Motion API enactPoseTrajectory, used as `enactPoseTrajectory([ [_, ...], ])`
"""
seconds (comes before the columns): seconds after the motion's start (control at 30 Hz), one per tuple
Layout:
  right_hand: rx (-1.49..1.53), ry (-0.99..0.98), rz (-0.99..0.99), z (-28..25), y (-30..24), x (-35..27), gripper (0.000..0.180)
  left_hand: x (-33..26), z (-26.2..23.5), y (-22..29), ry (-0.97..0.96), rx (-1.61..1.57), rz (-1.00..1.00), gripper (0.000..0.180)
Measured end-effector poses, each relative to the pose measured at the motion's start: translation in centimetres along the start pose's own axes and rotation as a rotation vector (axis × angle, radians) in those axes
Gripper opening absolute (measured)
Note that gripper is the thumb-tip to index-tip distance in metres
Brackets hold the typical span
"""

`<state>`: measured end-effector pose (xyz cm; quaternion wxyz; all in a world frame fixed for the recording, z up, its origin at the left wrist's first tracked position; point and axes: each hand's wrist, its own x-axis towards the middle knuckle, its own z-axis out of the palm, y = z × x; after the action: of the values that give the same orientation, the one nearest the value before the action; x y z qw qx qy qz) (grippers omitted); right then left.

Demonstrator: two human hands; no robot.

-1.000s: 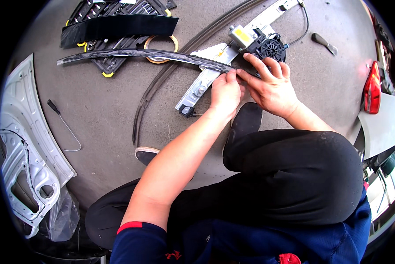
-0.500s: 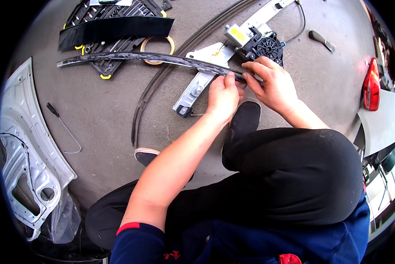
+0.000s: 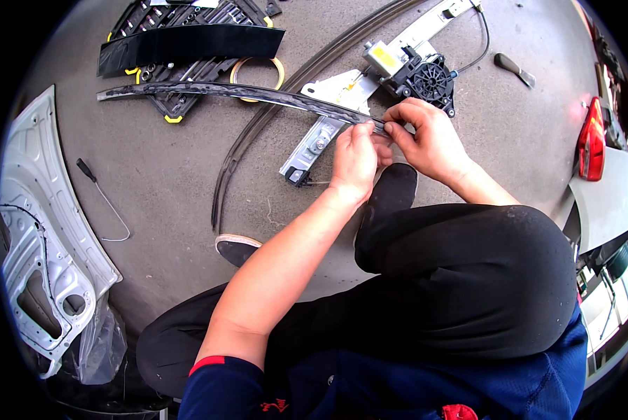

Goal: The person sits on the floor and assembles a car door weatherstrip. They manipulate a small black plastic clip, insert it into a metal channel, and then attach a long black rubber seal to the metal frame. The person works with their hands to align and press the components together.

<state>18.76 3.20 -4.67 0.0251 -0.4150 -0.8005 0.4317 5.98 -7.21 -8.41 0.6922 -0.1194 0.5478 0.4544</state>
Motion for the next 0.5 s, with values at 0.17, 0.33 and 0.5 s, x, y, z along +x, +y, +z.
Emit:
enactPoseTrajectory([
  [0.17, 0.111, -0.034, 0.092, -0.4, -0.1, -0.1, 0.010, 0.3, -1.3, 0.2, -0.142, -0.175, -0.094, 0.036],
  [0.33, 0.151, -0.101, 0.157, -0.8, -0.3, 0.0, 0.013, 0.2, -1.3, 0.4, -0.141, 0.109, -0.025, 0.033],
  [0.5, 0.265, -0.095, 0.176, -0.1, 0.9, -0.2, 0.013, 0.7, -1.2, 0.2, -0.089, 0.389, 0.109, 0.040],
])
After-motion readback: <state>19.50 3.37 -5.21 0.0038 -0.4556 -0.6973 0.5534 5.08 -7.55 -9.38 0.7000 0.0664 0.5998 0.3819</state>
